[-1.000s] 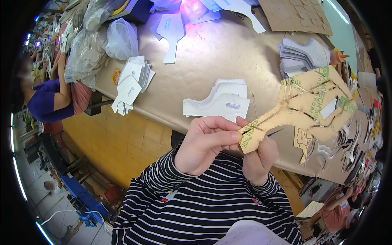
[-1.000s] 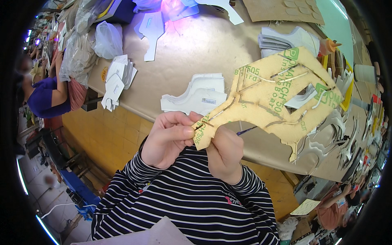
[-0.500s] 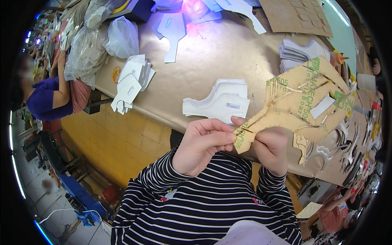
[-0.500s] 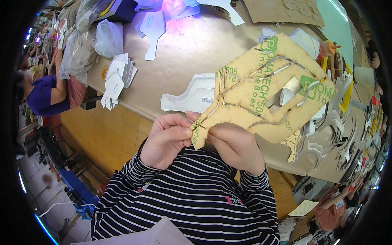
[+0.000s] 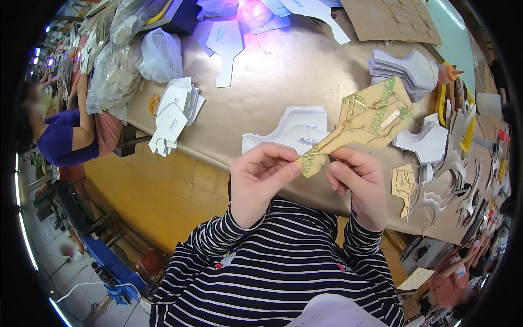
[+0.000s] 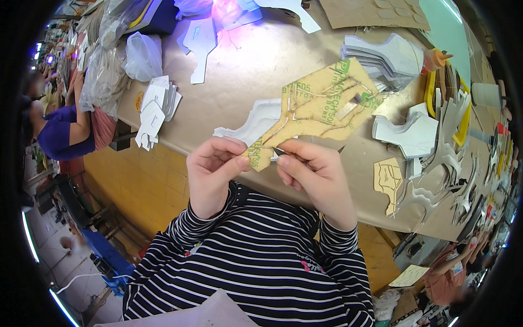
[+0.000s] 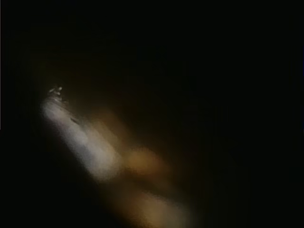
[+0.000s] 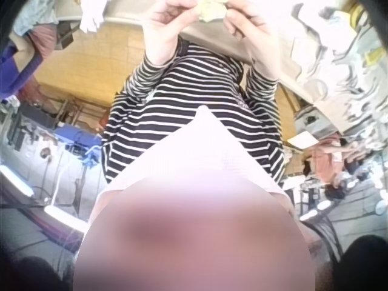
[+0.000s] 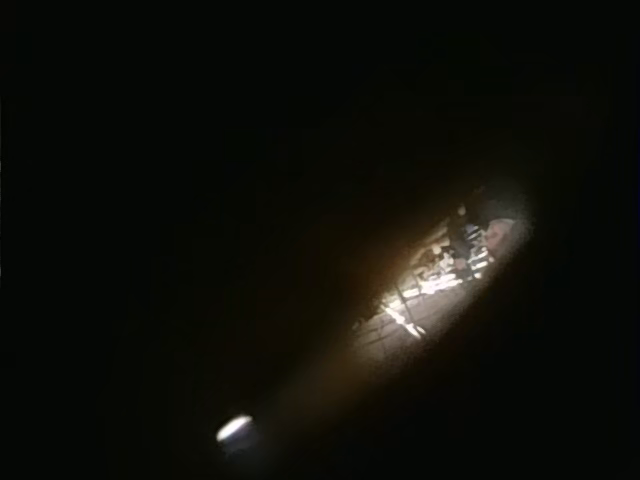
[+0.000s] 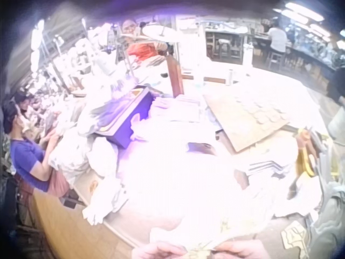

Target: The person uses purple scissors to cut a brown cardboard template into a smaller shape. They repeatedly trim edges and remove small pieces, then peel off a green printed layer from the cardboard. The person continues cutting and peeling the template throughout the clip.

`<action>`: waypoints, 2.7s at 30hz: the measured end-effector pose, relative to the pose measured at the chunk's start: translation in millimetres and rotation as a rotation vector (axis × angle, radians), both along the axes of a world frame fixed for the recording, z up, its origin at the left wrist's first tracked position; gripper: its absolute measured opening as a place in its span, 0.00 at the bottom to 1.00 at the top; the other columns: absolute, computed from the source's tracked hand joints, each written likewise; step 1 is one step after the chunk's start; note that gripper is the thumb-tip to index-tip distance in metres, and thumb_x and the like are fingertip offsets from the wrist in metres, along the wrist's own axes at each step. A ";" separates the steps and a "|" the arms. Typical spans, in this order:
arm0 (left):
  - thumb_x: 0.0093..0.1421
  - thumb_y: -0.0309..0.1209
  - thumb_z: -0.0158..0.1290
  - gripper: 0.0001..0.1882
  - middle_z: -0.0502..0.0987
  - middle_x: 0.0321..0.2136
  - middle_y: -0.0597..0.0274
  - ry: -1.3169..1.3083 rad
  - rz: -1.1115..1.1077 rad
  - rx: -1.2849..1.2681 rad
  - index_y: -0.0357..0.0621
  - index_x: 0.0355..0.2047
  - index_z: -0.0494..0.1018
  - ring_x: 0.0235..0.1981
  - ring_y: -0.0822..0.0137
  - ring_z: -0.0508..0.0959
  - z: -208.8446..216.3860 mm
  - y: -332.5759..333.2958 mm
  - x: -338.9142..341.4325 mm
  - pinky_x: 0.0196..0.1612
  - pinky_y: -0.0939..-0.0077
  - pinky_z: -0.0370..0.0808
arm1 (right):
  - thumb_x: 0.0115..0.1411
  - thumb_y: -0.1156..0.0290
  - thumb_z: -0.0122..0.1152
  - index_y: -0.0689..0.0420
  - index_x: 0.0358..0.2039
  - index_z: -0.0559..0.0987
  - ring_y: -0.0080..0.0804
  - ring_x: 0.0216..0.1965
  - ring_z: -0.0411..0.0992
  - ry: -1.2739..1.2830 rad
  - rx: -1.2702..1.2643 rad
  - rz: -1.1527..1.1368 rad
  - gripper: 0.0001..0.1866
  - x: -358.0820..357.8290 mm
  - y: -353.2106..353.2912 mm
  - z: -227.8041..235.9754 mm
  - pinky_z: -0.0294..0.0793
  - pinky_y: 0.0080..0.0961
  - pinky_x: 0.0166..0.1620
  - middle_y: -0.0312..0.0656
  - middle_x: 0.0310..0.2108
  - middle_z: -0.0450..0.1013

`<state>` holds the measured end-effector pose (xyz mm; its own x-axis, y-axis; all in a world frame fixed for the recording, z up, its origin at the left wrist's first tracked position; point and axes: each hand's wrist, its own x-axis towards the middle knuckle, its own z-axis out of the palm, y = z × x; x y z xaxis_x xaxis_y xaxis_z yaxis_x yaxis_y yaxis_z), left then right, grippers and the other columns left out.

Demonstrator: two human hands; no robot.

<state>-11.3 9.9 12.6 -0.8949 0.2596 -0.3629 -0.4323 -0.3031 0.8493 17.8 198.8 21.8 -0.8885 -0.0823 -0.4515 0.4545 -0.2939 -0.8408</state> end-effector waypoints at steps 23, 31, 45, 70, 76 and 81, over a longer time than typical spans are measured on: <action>0.57 0.18 0.56 0.05 0.75 0.28 0.63 0.275 -0.084 -0.415 0.27 0.33 0.76 0.29 0.77 0.72 -7.2 -2.7 -9.5 0.32 0.85 0.68 | 0.59 0.74 0.57 0.61 0.28 0.76 0.43 0.21 0.73 0.454 0.860 0.074 0.04 -13.2 -42.2 9.2 0.69 0.34 0.24 0.47 0.21 0.73; 0.56 0.19 0.57 0.06 0.78 0.26 0.58 0.387 -0.070 -0.508 0.28 0.33 0.76 0.26 0.74 0.76 -9.5 -1.9 -10.5 0.30 0.82 0.72 | 0.58 0.73 0.57 0.60 0.26 0.75 0.43 0.19 0.72 0.493 0.906 0.090 0.06 -16.9 -43.1 8.5 0.69 0.36 0.22 0.46 0.19 0.72; 0.52 0.17 0.58 0.09 0.81 0.29 0.51 0.676 0.045 -0.872 0.31 0.36 0.79 0.24 0.67 0.80 -3.6 2.8 -1.8 0.27 0.80 0.75 | 0.57 0.76 0.60 0.65 0.31 0.79 0.39 0.18 0.71 0.414 0.777 -0.002 0.05 -15.6 -52.8 7.8 0.66 0.27 0.23 0.50 0.20 0.72; 0.51 0.15 0.59 0.11 0.81 0.29 0.48 0.758 0.205 -0.920 0.28 0.37 0.79 0.27 0.64 0.82 -10.5 6.7 0.8 0.31 0.80 0.77 | 0.58 0.77 0.59 0.64 0.30 0.78 0.41 0.18 0.72 0.454 0.721 -0.018 0.04 -18.1 -57.9 9.1 0.68 0.29 0.23 0.49 0.19 0.72; 0.50 0.15 0.59 0.11 0.81 0.29 0.46 0.760 0.300 -0.918 0.28 0.36 0.79 0.28 0.63 0.83 -17.8 10.3 -0.1 0.33 0.78 0.77 | 0.59 0.76 0.57 0.63 0.29 0.76 0.44 0.19 0.73 0.477 0.768 -0.147 0.04 -17.1 -73.5 0.6 0.70 0.33 0.22 0.48 0.19 0.73; 0.50 0.15 0.59 0.10 0.81 0.28 0.47 0.740 0.325 -0.903 0.28 0.35 0.79 0.28 0.62 0.83 -16.5 12.6 0.0 0.34 0.78 0.77 | 0.58 0.75 0.57 0.62 0.28 0.76 0.42 0.18 0.73 0.533 0.802 -0.204 0.04 -20.6 -75.4 0.8 0.70 0.33 0.22 0.47 0.18 0.73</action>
